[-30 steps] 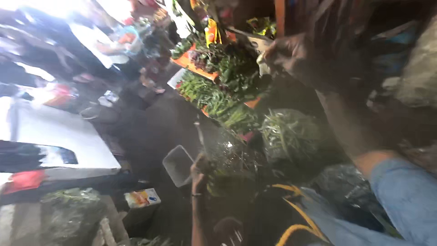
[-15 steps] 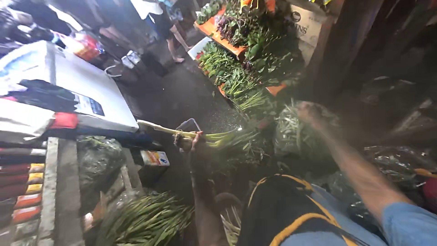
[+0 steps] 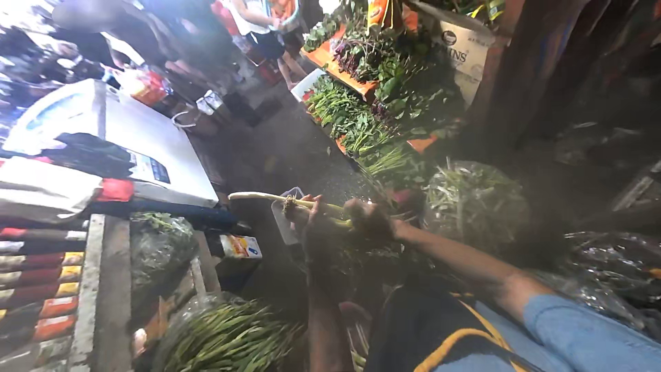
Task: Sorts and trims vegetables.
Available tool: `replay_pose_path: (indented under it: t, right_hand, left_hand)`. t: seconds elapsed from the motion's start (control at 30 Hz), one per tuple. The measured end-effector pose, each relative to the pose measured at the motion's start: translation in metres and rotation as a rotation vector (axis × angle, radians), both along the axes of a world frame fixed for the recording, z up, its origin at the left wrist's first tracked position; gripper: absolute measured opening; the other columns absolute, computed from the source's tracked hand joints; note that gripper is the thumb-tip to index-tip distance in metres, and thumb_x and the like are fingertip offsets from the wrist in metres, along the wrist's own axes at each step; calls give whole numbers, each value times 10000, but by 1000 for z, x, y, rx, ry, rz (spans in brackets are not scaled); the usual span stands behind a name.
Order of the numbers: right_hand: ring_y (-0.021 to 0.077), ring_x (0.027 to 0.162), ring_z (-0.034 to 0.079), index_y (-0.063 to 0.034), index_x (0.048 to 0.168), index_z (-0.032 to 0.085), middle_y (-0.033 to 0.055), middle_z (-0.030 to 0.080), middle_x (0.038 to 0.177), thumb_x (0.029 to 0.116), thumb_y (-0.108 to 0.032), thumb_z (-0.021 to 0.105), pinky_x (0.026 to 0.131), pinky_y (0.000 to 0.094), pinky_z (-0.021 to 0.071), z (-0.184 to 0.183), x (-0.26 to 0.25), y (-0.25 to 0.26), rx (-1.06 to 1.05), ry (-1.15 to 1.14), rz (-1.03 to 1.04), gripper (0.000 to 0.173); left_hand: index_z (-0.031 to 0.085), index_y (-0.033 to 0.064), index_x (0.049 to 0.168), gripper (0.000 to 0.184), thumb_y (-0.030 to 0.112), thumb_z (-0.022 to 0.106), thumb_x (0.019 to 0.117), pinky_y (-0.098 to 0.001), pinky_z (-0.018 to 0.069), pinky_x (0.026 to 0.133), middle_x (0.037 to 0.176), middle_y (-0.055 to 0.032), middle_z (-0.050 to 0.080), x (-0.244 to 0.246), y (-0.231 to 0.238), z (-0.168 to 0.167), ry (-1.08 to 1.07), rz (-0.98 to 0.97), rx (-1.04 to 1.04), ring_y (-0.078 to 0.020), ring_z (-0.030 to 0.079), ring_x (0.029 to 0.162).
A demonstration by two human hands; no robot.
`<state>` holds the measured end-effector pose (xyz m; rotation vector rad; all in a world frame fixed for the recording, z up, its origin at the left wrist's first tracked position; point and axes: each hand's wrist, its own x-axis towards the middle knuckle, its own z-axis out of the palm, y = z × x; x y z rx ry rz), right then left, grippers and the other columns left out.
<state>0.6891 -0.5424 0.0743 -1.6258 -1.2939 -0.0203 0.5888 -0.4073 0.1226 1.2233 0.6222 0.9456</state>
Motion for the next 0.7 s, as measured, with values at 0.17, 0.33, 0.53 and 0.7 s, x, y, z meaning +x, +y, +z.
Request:
replay_pose_path:
  t: [0.17,0.33,0.53,0.7]
  right_hand:
    - [97,819,697,73,1186,673,132,731,988,952,-48,634,791,261,590,21,20,-3,-58,616,276,266]
    - [63,717,658,44,1089,706,45,713,857,971,-69,656,714,257,579,31,44,-3,-295,993,432,171]
    - [49,604,606,27,1074,715,20,695,785,987,-113,618,588,235,539,8,78,-52,-539,915,480,192]
    - [-16,576,558,15,1121,713,-26,712,809,1007,-56,572,535,162,462,1,95,-98,-630,1019,374,196]
  left_hand:
    - [522,-65,1275,464,-5,666,838,-349,621,721,1001,-141,734,-9,7,-6,-31,-64,81,-204,730,843]
    - [573,-81,1172,358,-57,683,833,-364,623,696,915,-141,723,-3,10,-22,-6,93,139,-207,719,780]
    - [549,-62,1192,304,-38,649,906,-282,592,628,831,-66,661,-19,36,-25,54,261,103,-108,651,667]
    - [532,-19,1208,199,-16,519,1010,-171,547,629,828,9,652,-36,33,-29,80,257,-45,-4,621,671]
